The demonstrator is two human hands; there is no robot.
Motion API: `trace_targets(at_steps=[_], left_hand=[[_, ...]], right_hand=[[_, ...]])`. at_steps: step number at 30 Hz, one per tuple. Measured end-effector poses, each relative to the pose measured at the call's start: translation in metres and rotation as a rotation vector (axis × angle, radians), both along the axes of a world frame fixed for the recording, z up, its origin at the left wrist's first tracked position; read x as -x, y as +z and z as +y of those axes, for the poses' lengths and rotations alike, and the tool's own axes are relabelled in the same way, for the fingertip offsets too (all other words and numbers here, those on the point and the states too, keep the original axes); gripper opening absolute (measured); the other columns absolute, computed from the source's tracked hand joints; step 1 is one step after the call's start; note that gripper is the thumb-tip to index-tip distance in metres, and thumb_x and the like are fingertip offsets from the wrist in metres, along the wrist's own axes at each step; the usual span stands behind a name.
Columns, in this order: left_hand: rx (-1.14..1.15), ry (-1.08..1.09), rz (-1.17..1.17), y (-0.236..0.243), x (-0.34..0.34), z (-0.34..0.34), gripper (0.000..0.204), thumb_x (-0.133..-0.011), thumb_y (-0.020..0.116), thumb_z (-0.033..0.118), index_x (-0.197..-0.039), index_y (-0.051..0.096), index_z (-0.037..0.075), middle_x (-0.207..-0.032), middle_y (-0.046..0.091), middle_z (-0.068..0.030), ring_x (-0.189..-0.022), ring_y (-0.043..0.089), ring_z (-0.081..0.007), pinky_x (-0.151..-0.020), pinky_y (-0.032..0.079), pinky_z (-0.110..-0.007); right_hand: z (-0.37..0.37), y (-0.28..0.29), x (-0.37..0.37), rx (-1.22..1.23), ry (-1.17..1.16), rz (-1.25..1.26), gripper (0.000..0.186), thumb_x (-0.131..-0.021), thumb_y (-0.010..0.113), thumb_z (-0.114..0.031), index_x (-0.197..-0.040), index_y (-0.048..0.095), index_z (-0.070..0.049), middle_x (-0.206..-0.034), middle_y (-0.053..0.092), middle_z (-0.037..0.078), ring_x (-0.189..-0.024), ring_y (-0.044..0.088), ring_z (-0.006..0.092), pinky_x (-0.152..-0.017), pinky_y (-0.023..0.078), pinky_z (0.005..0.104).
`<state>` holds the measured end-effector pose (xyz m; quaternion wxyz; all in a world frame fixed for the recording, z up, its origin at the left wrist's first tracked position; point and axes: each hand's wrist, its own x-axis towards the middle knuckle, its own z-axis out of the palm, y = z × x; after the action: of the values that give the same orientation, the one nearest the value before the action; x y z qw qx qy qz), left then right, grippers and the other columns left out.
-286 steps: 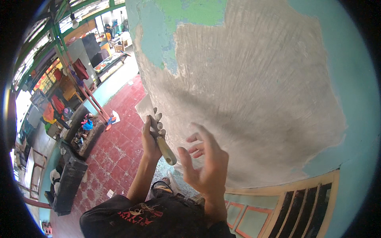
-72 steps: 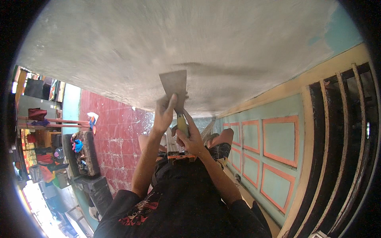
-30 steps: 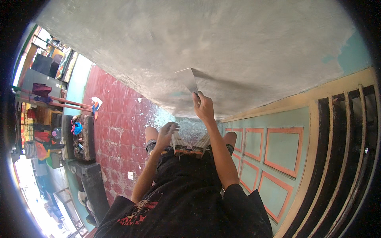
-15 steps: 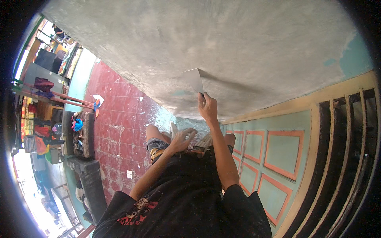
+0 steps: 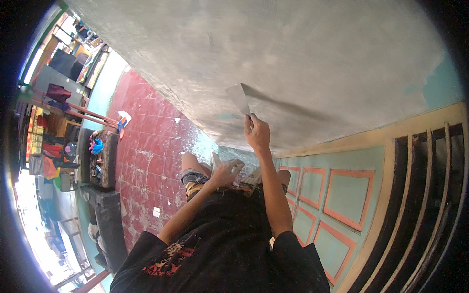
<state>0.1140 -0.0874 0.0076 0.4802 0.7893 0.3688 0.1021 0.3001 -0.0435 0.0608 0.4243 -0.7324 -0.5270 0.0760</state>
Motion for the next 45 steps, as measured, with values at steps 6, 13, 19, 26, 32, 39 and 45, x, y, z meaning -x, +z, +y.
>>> trace_targets(at_steps=[6, 13, 19, 26, 32, 39, 45], left_hand=[[0.009, 0.030, -0.046, -0.007, 0.003, 0.003, 0.033, -0.097, 0.051, 0.029, -0.104, 0.064, 0.000, -0.102, 0.067, -0.0198, -0.096, 0.064, -0.0367, -0.099, 0.035, -0.046], [0.088, 0.009, -0.096, -0.014, 0.001, 0.008, 0.032, -0.095, 0.055, 0.028, -0.103, 0.064, -0.002, -0.100, 0.066, -0.0234, -0.092, 0.064, -0.0386, -0.083, 0.048, -0.045], [0.023, 0.049, -0.106, -0.010, 0.002, 0.005, 0.030, -0.092, 0.058, 0.027, -0.100, 0.064, -0.002, -0.098, 0.066, -0.0242, -0.090, 0.063, -0.0415, -0.081, 0.049, -0.047], [-0.076, 0.047, -0.070, -0.040, 0.002, -0.003, 0.036, -0.092, 0.056, 0.031, -0.107, 0.061, -0.001, -0.097, 0.065, -0.0269, -0.092, 0.061, -0.0447, -0.083, 0.047, -0.051], [-0.008, 0.008, -0.022, -0.034, 0.005, 0.001, 0.042, -0.088, 0.057, 0.029, -0.116, 0.057, -0.001, -0.105, 0.063, -0.0280, -0.101, 0.058, -0.0449, -0.089, 0.045, -0.052], [-0.001, -0.004, -0.138, -0.042, 0.006, 0.000, 0.046, -0.086, 0.058, 0.028, -0.121, 0.056, 0.000, -0.116, 0.059, -0.0269, -0.108, 0.056, -0.0433, -0.090, 0.046, -0.050], [0.058, -0.013, 0.008, -0.037, 0.001, -0.002, 0.045, -0.085, 0.058, 0.029, -0.121, 0.057, 0.000, -0.111, 0.060, -0.0290, -0.102, 0.058, -0.0447, -0.088, 0.046, -0.051]], right_hand=[[-0.011, -0.030, -0.005, 0.162, 0.008, -0.227, 0.025, -0.093, 0.058, -0.027, -0.081, 0.062, -0.005, -0.064, 0.063, 0.016, -0.060, 0.063, 0.0364, -0.055, 0.050, 0.0438], [0.008, -0.026, 0.008, 0.156, 0.013, -0.279, 0.029, -0.093, 0.056, -0.031, -0.079, 0.062, -0.006, -0.066, 0.065, 0.013, -0.062, 0.065, 0.0351, -0.056, 0.052, 0.0441], [0.012, -0.023, 0.003, 0.256, 0.020, -0.274, 0.029, -0.093, 0.056, -0.032, -0.078, 0.062, -0.007, -0.066, 0.065, 0.014, -0.064, 0.065, 0.0361, -0.056, 0.052, 0.0455], [0.080, 0.008, 0.075, 0.130, 0.143, -0.299, 0.029, -0.093, 0.056, -0.032, -0.079, 0.064, -0.008, -0.064, 0.064, 0.014, -0.063, 0.066, 0.0341, -0.057, 0.053, 0.0447], [0.138, 0.058, 0.146, 0.088, 0.170, -0.278, 0.031, -0.092, 0.056, -0.033, -0.079, 0.066, -0.006, -0.069, 0.066, 0.018, -0.065, 0.065, 0.0381, -0.060, 0.052, 0.0459], [0.149, 0.081, 0.174, 0.142, 0.328, -0.137, 0.032, -0.093, 0.053, -0.031, -0.088, 0.066, -0.002, -0.073, 0.065, 0.024, -0.072, 0.067, 0.0402, -0.066, 0.053, 0.0480], [0.111, 0.062, 0.144, 0.183, 0.555, 0.153, 0.027, -0.094, 0.051, -0.019, -0.111, 0.060, 0.000, -0.080, 0.064, 0.025, -0.075, 0.063, 0.0411, -0.068, 0.048, 0.0453]])
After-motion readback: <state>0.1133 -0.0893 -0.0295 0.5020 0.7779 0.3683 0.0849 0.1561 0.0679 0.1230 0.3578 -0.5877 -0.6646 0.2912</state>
